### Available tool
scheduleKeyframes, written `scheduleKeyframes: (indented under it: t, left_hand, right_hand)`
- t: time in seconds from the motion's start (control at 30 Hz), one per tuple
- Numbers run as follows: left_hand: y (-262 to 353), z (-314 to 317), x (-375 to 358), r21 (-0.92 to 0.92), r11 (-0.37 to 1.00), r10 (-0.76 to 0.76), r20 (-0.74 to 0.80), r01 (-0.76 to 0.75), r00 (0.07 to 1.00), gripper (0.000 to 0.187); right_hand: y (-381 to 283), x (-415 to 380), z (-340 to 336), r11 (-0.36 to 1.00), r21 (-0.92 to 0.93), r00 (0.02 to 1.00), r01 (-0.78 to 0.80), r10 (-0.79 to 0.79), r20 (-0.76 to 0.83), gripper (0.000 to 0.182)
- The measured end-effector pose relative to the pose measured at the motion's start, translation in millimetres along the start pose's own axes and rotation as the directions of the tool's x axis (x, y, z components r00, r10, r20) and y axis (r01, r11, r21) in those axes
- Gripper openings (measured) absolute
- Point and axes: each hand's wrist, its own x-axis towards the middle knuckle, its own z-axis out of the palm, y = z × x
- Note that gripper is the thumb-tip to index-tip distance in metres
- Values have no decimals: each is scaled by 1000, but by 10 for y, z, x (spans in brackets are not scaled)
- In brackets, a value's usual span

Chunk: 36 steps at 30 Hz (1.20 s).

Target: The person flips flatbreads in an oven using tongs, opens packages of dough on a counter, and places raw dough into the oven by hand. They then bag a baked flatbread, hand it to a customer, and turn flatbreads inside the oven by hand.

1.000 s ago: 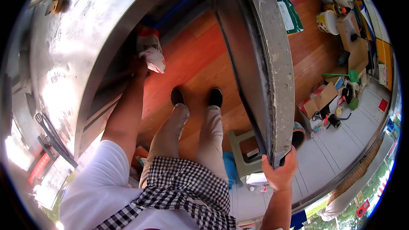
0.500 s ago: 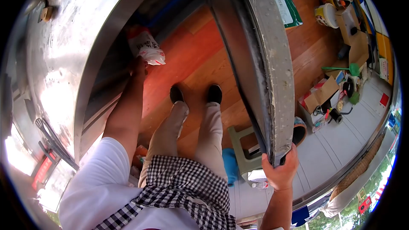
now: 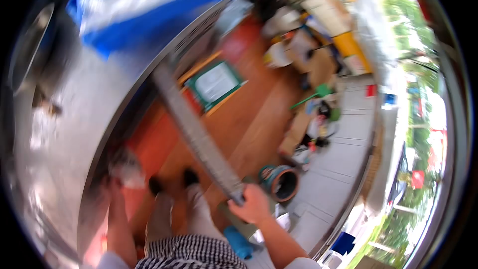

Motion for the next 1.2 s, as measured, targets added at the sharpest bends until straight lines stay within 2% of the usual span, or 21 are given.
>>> scheduleKeyframes:
  t: [0.03, 0.07, 0.1, 0.17, 0.23, 0.33, 0.4, 0.47, 0.5, 0.53, 0.57, 0.63, 0.67, 0.7, 0.77, 0.8, 0.9, 0.93, 1.03, 1.17, 1.2]
  left_hand:
    - [237, 6, -234, 84, 996, -14, 111, 5, 994, 13]
    - [445, -30, -517, 174, 984, 2, 190, -35, 982, 15]
    - [837, 105, -909, 160, 985, 41, 175, -69, 984, 8]
    - [941, 8, -1241, 77, 997, -13, 194, -2, 981, 7]
    - [1282, -55, -1676, 93, 991, -116, 223, 97, 968, 7]
    - [1285, -268, -1904, 24, 993, -116, 240, 114, 964, 13]
    - [1689, -335, -2406, 23, 986, -167, 250, 167, 954, 14]
    - [2503, -296, -2979, 230, 970, -142, 293, 74, 945, 14]
    - [2770, -320, -3198, 332, 943, -136, 310, 27, 941, 18]
    - [2170, -620, -2907, 59, 994, -106, 311, 92, 945, 12]
    - [2429, -612, -3113, 85, 992, -112, 260, 92, 959, 8]
    - [2873, -540, -3406, 76, 991, -119, 167, 108, 979, 8]
    - [2966, -728, -3457, 248, 969, -64, 271, -5, 961, 11]
    - [3009, -817, -3520, 195, 975, -149, 228, 104, 962, 13]
    - [3269, -939, -3616, 131, 990, 9, 242, -42, 970, 20]
    - [3436, -1015, -3652, 70, 997, 13, 213, -29, 977, 21]
    - [3832, -1204, -3708, -179, 983, -8, 152, 35, 988, 23]
    - [3902, -1309, -3711, -229, 973, 33, 145, 1, 989, 23]
    - [4321, -1314, -3807, -271, 962, 14, 179, 36, 984, 24]
    - [4675, -1594, -3571, -277, 957, -63, 92, 86, 994, 22]
    - [4708, -1643, -3486, -327, 944, -24, 79, 48, 997, 22]
  right_hand:
    - [145, -14, 85, 995, -11, 995, 100, -101, -23, 42]
    - [99, -60, 76, 998, -22, 998, 61, -62, -27, 43]
    - [77, -96, 87, 1000, 16, 1000, 24, -24, 1, 43]
    - [-67, -161, 6, 998, 48, 999, 45, -45, 9, 46]
    - [-106, -224, 34, 999, 54, 999, 8, -11, 45, 49]
    - [-186, -285, 72, 995, 87, 998, 42, -46, 41, 54]
    - [-192, -348, 119, 989, 129, 995, 66, -74, 62, 56]
    - [-168, -424, 244, 984, 143, 993, 108, -115, 40, 62]
    - [-189, -454, 239, 984, 146, 989, 106, -120, 88, 65]
    - [-216, -476, 256, 984, 146, 982, 102, -123, 141, 69]
    - [-228, -533, 292, 985, 142, 970, 99, -127, 209, 72]
    - [-290, -585, 374, 976, 159, 961, 151, -182, 210, 79]
    - [-352, -638, 463, 969, 167, 943, 184, -222, 249, 82]
    - [-433, -636, 482, 975, 129, 903, 181, -216, 371, 88]
    - [-570, -612, 521, 961, 146, 809, 236, -277, 519, 98]
    - [-694, -607, 546, 971, 80, 768, 227, -229, 598, 96]
    - [-1051, -594, 560, 956, 174, 657, 236, -289, 696, 91]
    - [-1117, -604, 646, 945, 229, 647, 234, -327, 689, 85]
    - [-1445, -424, 456, 933, 285, 555, 219, -360, 750, 71]
    - [-2182, -422, 346, 875, 483, 585, -38, -372, 721, 61]
    - [-2399, -395, 291, 876, 482, 551, -2, -401, 732, 51]
